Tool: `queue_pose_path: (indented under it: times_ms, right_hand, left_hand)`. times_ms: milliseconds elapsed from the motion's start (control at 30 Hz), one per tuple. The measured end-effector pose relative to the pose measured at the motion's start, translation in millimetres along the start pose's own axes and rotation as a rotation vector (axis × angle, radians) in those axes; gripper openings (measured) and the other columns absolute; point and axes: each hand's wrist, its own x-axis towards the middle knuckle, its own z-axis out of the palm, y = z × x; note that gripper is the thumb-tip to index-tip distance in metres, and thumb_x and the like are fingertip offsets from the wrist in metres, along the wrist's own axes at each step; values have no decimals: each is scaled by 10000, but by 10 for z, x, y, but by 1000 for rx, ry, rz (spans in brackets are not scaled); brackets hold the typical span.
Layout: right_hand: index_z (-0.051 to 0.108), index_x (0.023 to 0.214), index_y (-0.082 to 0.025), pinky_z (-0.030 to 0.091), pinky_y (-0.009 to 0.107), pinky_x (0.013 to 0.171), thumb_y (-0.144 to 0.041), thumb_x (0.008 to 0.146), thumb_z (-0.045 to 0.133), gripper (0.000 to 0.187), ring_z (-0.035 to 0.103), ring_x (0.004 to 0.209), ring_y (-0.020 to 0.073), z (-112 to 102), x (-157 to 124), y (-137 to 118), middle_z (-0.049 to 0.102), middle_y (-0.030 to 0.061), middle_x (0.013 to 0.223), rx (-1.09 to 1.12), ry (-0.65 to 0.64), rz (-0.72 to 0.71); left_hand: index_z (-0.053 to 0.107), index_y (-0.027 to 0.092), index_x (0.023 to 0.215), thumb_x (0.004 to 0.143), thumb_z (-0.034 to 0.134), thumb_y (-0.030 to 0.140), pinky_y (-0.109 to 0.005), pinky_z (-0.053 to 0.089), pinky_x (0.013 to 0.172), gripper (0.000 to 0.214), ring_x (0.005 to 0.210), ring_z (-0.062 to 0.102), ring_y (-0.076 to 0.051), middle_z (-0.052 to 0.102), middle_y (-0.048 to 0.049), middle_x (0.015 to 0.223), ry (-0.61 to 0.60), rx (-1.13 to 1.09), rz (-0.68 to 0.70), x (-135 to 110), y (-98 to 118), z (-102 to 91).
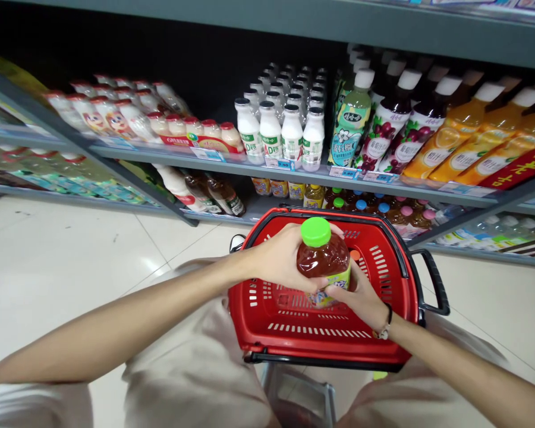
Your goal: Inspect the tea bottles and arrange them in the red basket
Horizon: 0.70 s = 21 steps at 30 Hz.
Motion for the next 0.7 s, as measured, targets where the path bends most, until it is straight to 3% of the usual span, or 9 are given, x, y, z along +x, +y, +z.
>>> queue_pose_path:
  times_ms: [167,267,400,533,700]
  right_hand:
    - [673,1252,-255,596,433,1029,-588,728,938,675,724,1150,279,-12,-3,-37,764,66,1245,40,0,107]
    - [719,1229,-215,567,477,1076,-744,761,842,716,736,1149,315,14,-9,-24,776,108,1238,123,-19,221]
    - [764,1163,-192,547,484,1107,-890,716,753,829,726,1186,343,110,-17,-56,800,125,1159,292,-12,365]
    - [758,1189,-206,575,479,1063,-854,698,774,812,736,1157,348,196,-1,-186,809,101,1118,413,-9,410]
    - [746,1132,-203,618,470,954,-786,672,795,744,753,1079,356,259,13,-368,810,83,1001,414,12,378]
  left_hand:
    - [567,141,1383,779,845,285,-420,591,1026,681,1138,738,-272,746,-133,1261,36,-161,-138,21,-73,19]
    - [595,127,1326,852,815,353,-441,567,1062,569,1187,720,-281,733,-154,1291,61,-321,-240,53,-118,24]
    - [612,117,1294,823,840,409,-462,544,1072,599,1230,687,-308,707,-169,1348,84,-435,-373,83,-144,29]
    - [622,114,1293,790,859,456,-436,554,1035,653,1207,690,-308,713,-159,1341,120,-472,-467,105,-141,56]
    - [651,109,1241,826,806,573,-428,553,1001,642,1152,716,-315,737,-159,1281,166,-456,-545,144,-152,106]
